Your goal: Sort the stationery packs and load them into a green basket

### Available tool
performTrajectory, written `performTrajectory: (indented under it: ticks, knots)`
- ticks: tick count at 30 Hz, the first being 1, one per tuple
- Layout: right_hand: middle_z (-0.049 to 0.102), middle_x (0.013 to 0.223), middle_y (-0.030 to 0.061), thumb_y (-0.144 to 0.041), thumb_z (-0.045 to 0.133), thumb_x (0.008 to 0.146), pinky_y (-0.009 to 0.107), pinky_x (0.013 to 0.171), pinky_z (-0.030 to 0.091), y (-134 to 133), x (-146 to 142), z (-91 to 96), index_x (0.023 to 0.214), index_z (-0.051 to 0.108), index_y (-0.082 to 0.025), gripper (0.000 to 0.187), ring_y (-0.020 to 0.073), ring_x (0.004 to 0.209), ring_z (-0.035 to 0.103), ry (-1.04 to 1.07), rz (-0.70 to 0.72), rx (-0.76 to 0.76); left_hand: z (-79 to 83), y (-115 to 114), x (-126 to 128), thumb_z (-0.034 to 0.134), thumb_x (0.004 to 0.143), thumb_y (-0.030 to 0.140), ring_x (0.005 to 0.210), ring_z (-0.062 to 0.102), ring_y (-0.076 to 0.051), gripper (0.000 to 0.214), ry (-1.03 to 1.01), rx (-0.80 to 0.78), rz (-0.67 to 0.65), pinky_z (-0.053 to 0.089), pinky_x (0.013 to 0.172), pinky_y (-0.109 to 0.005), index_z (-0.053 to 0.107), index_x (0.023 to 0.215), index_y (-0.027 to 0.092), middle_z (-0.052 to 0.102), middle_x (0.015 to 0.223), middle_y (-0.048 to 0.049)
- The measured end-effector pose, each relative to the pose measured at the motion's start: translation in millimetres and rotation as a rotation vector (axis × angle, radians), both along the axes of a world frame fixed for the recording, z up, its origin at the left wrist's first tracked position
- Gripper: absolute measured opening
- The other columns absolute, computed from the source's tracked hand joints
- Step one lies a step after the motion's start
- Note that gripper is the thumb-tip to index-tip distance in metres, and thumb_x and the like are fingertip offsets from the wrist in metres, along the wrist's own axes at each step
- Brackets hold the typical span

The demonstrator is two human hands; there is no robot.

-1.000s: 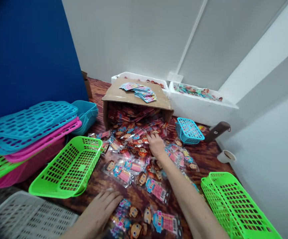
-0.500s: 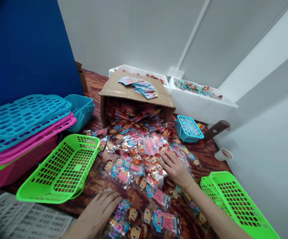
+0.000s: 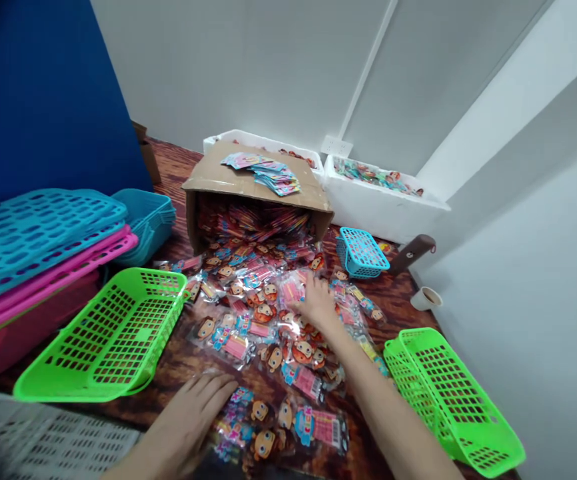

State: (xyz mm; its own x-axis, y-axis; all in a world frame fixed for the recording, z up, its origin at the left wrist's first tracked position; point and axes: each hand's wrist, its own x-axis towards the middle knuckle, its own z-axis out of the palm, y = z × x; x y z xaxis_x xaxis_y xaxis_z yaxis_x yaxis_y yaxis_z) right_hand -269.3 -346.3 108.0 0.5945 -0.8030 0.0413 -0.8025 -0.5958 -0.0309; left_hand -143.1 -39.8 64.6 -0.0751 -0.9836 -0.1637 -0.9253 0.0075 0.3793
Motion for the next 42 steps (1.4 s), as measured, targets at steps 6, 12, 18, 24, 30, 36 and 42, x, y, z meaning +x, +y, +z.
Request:
performTrajectory:
  ticks: [6, 12, 18, 24, 30, 36, 42]
  knots:
    - [0.058, 0.124, 0.0212, -0.013, 0.049, 0.087, 0.047, 0.100, 0.038, 49.6, 4.2, -13.5, 0.141, 0.042, -0.007, 0.055, 0.0334, 0.115, 0.049, -0.078, 0.124, -0.124, 6.3, 3.1, -1.8, 0.047, 0.073, 0.004, 0.135, 0.043, -0.029, 0.074, 0.032, -0.028, 0.031, 0.029, 0.118, -0.054, 0.042, 0.146, 0.016, 0.050, 0.147, -0.0118]
    - [0.061, 0.102, 0.0076, -0.007, 0.053, 0.077, 0.031, 0.083, 0.047, 66.5, -23.2, 8.7, 0.100, 0.059, -0.018, 0.026, 0.0216, 0.095, 0.059, -0.227, 0.194, 0.151, -0.9, 5.3, -0.8, 0.049, 0.076, 0.006, 0.133, 0.042, -0.029, 0.071, 0.020, -0.109, 0.013, 0.027, 0.119, -0.051, 0.041, 0.145, 0.018, 0.051, 0.146, -0.0112]
    - [0.067, 0.103, 0.0059, -0.002, 0.047, 0.080, 0.030, 0.081, 0.045, 121.6, -9.3, 23.9, 0.100, 0.059, -0.020, 0.030, 0.0210, 0.097, 0.063, 0.053, 0.501, 0.301, 4.0, 3.6, -0.2, 0.049, 0.086, 0.013, 0.129, 0.046, -0.028, 0.058, 0.026, -0.136, -0.014, 0.031, 0.115, -0.049, 0.043, 0.143, 0.017, 0.052, 0.142, -0.0124]
    - [0.067, 0.117, 0.0097, -0.005, 0.048, 0.084, 0.033, 0.088, 0.047, 154.7, -11.7, 1.8, 0.115, 0.058, -0.018, 0.034, 0.0254, 0.110, 0.062, 0.138, 0.485, 0.376, 12.1, 16.1, 11.1, 0.051, 0.083, 0.012, 0.131, 0.045, -0.028, 0.060, 0.062, -0.141, -0.040, 0.034, 0.113, -0.046, 0.042, 0.142, 0.017, 0.051, 0.141, -0.0129]
    - [0.063, 0.117, 0.0090, -0.003, 0.044, 0.085, 0.035, 0.092, 0.048, 153.6, -28.3, -2.6, 0.120, 0.059, -0.019, 0.041, 0.0251, 0.110, 0.059, 0.035, 0.529, 0.370, 11.9, 30.9, 19.3, 0.054, 0.068, -0.001, 0.146, 0.028, -0.030, 0.072, 0.098, -0.207, 0.109, 0.034, 0.116, -0.047, 0.046, 0.136, 0.021, 0.018, 0.163, -0.0126]
    - [0.062, 0.125, 0.0123, -0.005, 0.054, 0.082, 0.044, 0.097, 0.049, 154.9, -43.3, -15.5, 0.136, 0.050, -0.019, 0.056, 0.0285, 0.114, 0.059, 0.046, 0.512, 0.354, 6.7, 26.2, 25.2, 0.057, 0.071, 0.002, 0.146, 0.031, -0.034, 0.071, 0.079, -0.153, 0.041, 0.035, 0.115, -0.052, 0.044, 0.138, 0.021, 0.005, 0.167, -0.0145]
    - [0.065, 0.123, 0.0128, -0.006, 0.051, 0.089, 0.043, 0.096, 0.051, 154.3, -42.1, -20.7, 0.134, 0.052, -0.016, 0.046, 0.0275, 0.111, 0.061, -0.043, 0.546, 0.365, 15.5, 17.7, 25.5, 0.055, 0.076, 0.005, 0.142, 0.040, -0.033, 0.072, 0.093, -0.077, -0.057, 0.034, 0.116, -0.051, 0.040, 0.144, 0.022, 0.007, 0.167, -0.0141]
